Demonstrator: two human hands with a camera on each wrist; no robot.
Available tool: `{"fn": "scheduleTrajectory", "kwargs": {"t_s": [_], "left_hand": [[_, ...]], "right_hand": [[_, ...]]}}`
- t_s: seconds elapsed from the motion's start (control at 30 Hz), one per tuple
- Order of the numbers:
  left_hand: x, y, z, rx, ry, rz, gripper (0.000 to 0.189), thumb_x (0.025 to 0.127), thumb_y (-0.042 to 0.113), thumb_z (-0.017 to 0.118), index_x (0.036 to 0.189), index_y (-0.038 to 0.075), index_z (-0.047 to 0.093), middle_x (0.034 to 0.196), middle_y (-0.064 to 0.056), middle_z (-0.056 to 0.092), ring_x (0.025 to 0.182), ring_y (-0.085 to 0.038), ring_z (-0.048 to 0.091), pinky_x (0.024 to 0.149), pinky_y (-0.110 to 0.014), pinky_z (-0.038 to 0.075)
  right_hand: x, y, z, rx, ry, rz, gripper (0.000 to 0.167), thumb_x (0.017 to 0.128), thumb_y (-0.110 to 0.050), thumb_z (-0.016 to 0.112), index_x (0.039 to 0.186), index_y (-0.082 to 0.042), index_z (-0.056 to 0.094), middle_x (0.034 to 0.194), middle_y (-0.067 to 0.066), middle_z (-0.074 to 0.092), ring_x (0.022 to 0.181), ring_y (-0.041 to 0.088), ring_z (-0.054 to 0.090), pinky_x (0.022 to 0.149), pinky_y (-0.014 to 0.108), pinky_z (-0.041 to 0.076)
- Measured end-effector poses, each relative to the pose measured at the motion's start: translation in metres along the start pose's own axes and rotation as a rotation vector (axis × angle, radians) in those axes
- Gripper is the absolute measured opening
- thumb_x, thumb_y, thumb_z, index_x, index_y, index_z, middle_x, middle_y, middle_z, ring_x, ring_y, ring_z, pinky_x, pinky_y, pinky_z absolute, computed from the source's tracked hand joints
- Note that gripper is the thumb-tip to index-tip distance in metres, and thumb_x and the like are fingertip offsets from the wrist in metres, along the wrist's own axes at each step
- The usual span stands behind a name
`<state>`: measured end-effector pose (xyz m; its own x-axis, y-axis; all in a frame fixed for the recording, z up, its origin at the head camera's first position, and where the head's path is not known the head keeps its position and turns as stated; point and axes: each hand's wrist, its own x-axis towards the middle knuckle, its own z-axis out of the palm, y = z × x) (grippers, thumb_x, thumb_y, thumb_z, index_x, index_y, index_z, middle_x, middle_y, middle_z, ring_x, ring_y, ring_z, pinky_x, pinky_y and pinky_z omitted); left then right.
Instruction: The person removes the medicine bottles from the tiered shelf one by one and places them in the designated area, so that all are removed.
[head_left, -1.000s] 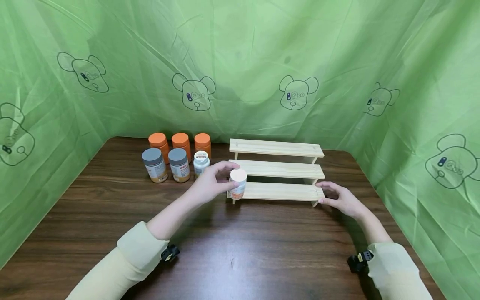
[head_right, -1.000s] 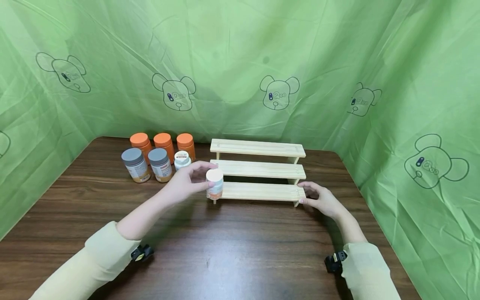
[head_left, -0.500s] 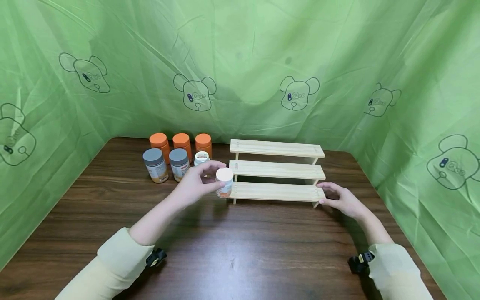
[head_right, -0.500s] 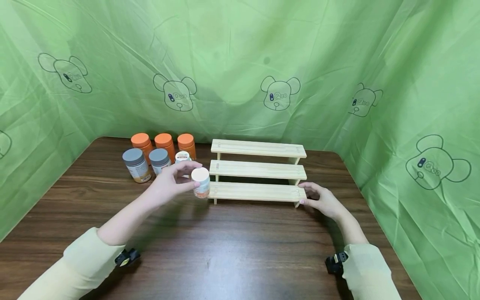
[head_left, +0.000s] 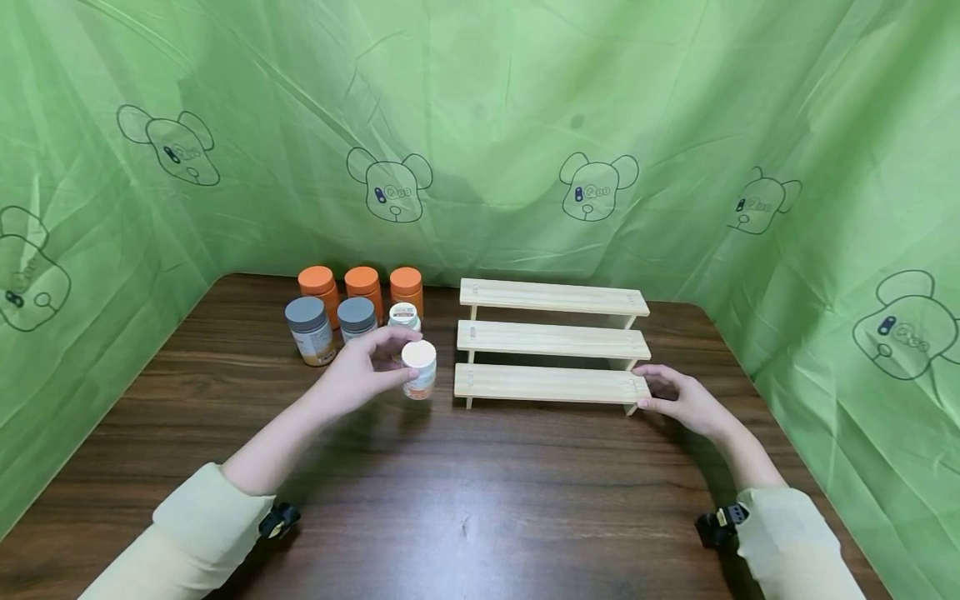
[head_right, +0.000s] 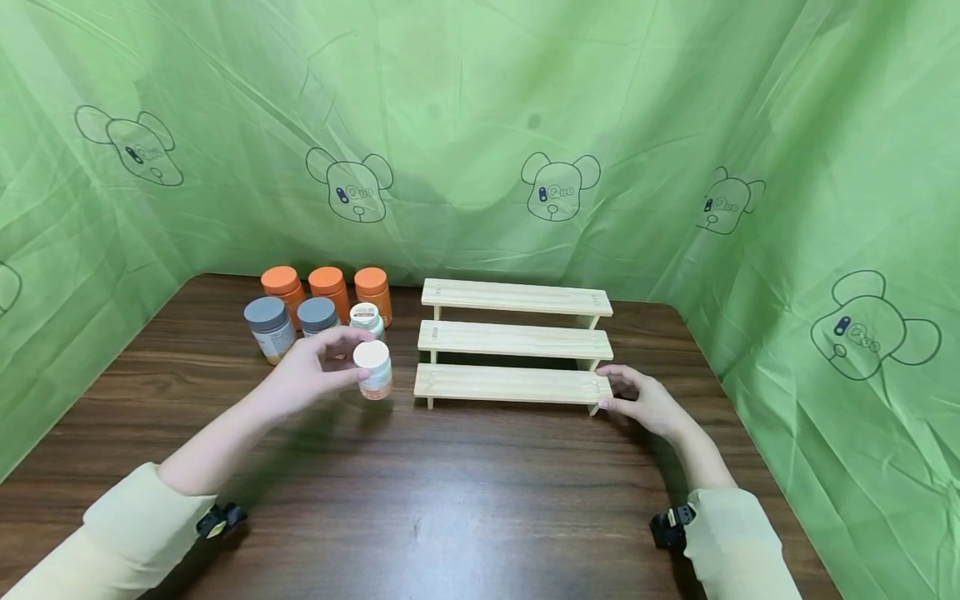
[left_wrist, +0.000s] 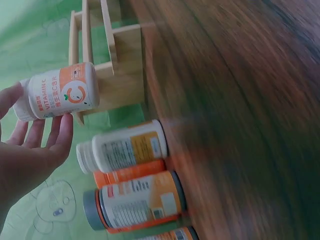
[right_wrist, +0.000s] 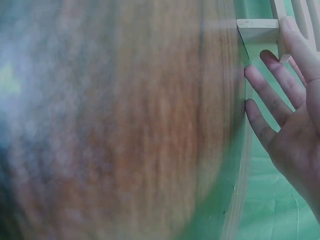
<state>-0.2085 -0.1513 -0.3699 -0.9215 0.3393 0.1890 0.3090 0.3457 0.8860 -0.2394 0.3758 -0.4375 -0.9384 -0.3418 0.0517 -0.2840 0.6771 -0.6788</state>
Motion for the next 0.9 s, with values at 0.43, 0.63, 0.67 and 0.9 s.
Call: {"fn": "scheduleTrajectory", "kwargs": {"t_s": [0.43, 0.63, 0.67, 0.9], "left_hand": [[-0.001, -0.025, -0.013, -0.007, -0.021, -0.034, 0.045, 0.082, 0.018, 0.075, 0.123, 0.014, 0.058, 0.112, -0.006, 0.064, 0.1, -0.023, 0.061, 0.083, -0.029, 0.052], [0.0, -0.034, -0.016, 0.021, -0.032, -0.042, 0.046, 0.082, 0.017, 0.074, 0.124, 0.009, 0.057, 0.114, -0.008, 0.064, 0.101, -0.022, 0.06, 0.084, -0.032, 0.052], [0.0, -0.035, -0.016, 0.022, -0.037, -0.04, 0.046, 0.082, 0.016, 0.074, 0.124, 0.007, 0.057, 0.115, -0.009, 0.064, 0.102, -0.023, 0.06, 0.086, -0.034, 0.052], [0.004, -0.045, -0.015, 0.01, -0.067, -0.06, 0.047, 0.082, 0.012, 0.073, 0.125, 0.005, 0.056, 0.119, -0.013, 0.062, 0.111, -0.028, 0.058, 0.093, -0.046, 0.048]], "right_hand": [[-0.002, -0.003, 0.0, -0.009, 0.0, -0.011, 0.05, 0.085, -0.025, 0.071, 0.13, -0.012, 0.052, 0.118, 0.013, 0.063, 0.104, 0.006, 0.056, 0.087, 0.025, 0.045], [-0.002, -0.002, 0.001, -0.017, 0.003, -0.009, 0.051, 0.085, -0.023, 0.071, 0.131, -0.011, 0.052, 0.119, 0.013, 0.063, 0.106, 0.01, 0.056, 0.087, 0.031, 0.046], [-0.002, -0.002, 0.001, -0.021, 0.0, -0.009, 0.051, 0.085, -0.022, 0.071, 0.131, -0.011, 0.052, 0.119, 0.013, 0.062, 0.106, 0.011, 0.056, 0.087, 0.032, 0.046], [-0.006, -0.028, -0.002, -0.012, -0.004, -0.014, 0.049, 0.086, -0.016, 0.07, 0.129, -0.003, 0.052, 0.115, 0.017, 0.063, 0.103, 0.018, 0.058, 0.086, 0.038, 0.048]]}}
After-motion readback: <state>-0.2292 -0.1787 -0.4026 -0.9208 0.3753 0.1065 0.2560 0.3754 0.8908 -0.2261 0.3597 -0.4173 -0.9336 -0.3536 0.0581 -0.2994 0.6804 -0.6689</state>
